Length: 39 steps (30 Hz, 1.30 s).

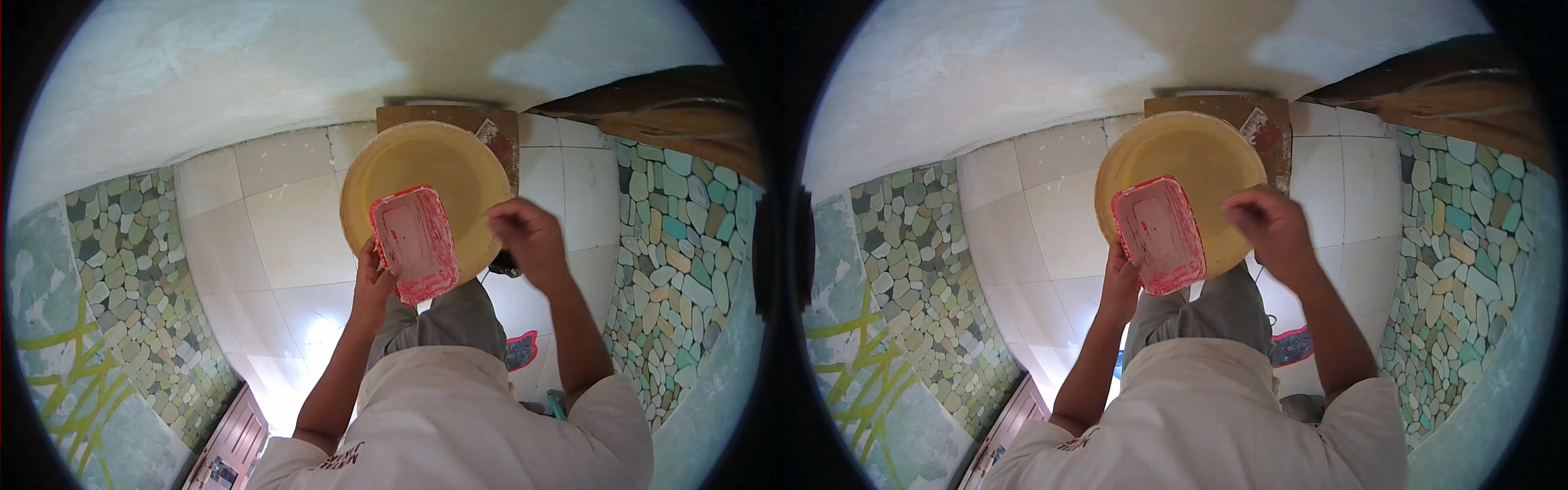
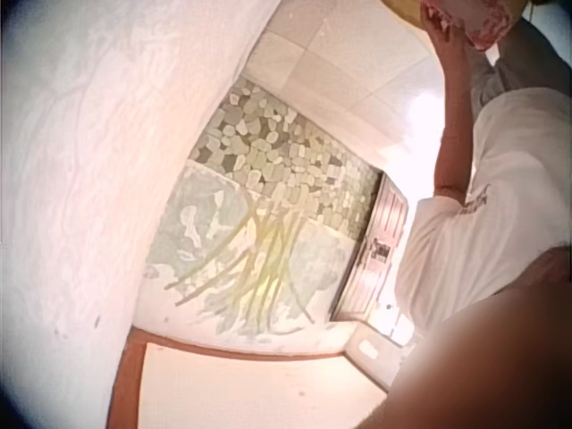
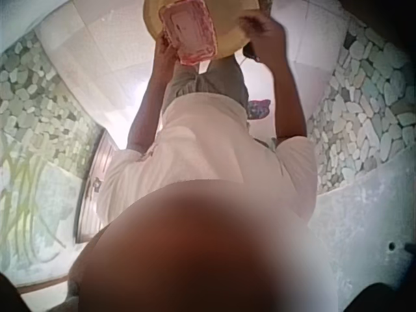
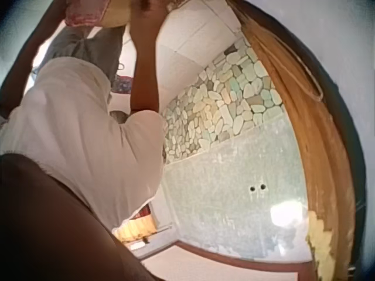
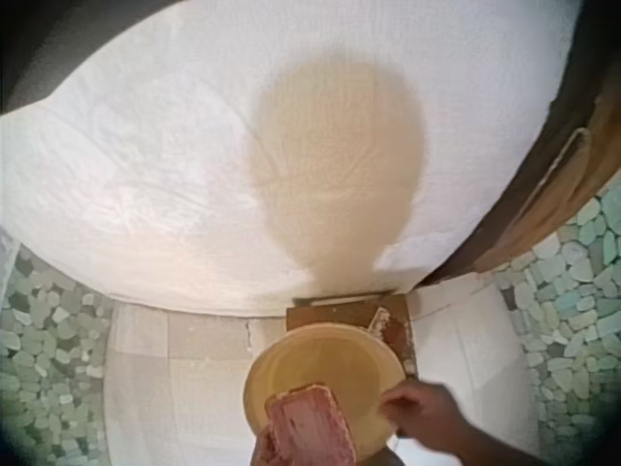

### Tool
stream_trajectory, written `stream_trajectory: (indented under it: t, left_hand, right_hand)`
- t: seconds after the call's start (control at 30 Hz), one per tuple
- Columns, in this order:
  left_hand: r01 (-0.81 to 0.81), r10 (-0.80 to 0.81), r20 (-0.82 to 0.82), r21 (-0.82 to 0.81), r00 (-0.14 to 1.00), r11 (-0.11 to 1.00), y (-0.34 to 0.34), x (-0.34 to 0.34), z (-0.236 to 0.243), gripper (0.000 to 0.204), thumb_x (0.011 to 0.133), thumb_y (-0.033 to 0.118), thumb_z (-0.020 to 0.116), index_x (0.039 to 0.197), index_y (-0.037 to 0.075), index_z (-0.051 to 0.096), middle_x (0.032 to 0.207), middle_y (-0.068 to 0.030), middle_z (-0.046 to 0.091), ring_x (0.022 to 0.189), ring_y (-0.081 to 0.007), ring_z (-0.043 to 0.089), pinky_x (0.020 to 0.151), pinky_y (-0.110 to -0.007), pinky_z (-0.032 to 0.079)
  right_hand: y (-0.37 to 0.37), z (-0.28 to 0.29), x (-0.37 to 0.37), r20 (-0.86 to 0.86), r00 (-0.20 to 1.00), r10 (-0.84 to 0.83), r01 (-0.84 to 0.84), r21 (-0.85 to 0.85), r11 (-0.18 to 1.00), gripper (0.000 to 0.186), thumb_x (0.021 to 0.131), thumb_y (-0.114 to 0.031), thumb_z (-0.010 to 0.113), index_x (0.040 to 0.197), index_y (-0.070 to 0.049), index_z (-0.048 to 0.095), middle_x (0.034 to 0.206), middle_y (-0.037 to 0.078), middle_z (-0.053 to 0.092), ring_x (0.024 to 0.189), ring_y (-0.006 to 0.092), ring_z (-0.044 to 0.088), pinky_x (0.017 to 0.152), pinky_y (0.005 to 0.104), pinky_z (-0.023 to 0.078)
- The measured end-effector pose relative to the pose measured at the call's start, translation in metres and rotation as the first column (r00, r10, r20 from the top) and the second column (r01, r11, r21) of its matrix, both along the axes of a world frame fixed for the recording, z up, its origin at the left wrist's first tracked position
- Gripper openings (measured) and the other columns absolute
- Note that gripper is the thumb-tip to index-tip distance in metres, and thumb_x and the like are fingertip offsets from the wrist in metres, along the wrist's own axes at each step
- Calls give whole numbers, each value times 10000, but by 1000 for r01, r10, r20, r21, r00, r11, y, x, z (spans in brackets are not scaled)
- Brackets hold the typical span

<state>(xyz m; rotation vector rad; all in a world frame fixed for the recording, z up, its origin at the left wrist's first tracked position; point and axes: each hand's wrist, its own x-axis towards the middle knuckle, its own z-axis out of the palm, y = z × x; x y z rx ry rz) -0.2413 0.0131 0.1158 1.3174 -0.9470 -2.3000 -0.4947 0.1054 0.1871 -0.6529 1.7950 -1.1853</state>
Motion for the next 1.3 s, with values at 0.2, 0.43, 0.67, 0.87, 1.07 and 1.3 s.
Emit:
stream_trajectory:
  t: [0.2,0.43,0.67,0.87,1.07,1.3]
  left_hand:
    - [88,-99,-36,-233,994,969,-9,11,53,840,830,125,694,1495,58,186,1354,-125,411,1253,-243,471,1030,-388,442]
    - [97,-145,-97,-386,985,917,-14,38,76,908,785,102,733,1498,69,171,1367,-129,381,1251,-256,472,1043,-394,440]
    - [88,-186,-209,-406,960,910,-16,53,97,891,778,111,739,1486,50,201,1409,-124,388,1304,-256,429,1097,-397,373]
    - [78,-191,-227,-430,955,899,-18,59,99,816,807,226,732,1452,10,282,1402,-113,444,1311,-225,422,1105,-365,335]
    - [37,-186,-269,-478,945,877,-29,54,112,763,823,262,703,1436,4,329,1377,-111,480,1276,-222,466,1085,-354,363]
    - [40,-217,-305,-498,927,867,-32,45,127,815,856,462,688,1431,0,342,1389,-114,469,1285,-227,458,1081,-367,369]
  right_hand:
    - [-15,41,80,-467,843,269,-324,-40,945,142,822,7,636,964,1,642,904,148,610,815,317,625,709,377,510]
    - [-39,56,130,-707,627,327,-445,20,895,143,772,-42,593,911,-9,603,943,154,621,872,326,642,732,399,551]
    - [-61,66,158,-813,538,221,-399,-15,917,258,752,-85,610,997,-6,591,966,166,636,879,326,634,721,392,544]
    - [-67,88,164,-724,603,335,-394,95,914,152,725,-65,607,850,21,622,840,201,660,742,341,657,659,406,543]
    - [-60,103,170,-642,675,363,-448,34,893,138,740,-56,610,834,40,645,845,201,669,767,345,669,665,419,548]
    - [-57,135,164,-665,682,304,-411,-4,912,109,767,-57,611,807,35,653,818,187,675,749,327,676,645,418,553]
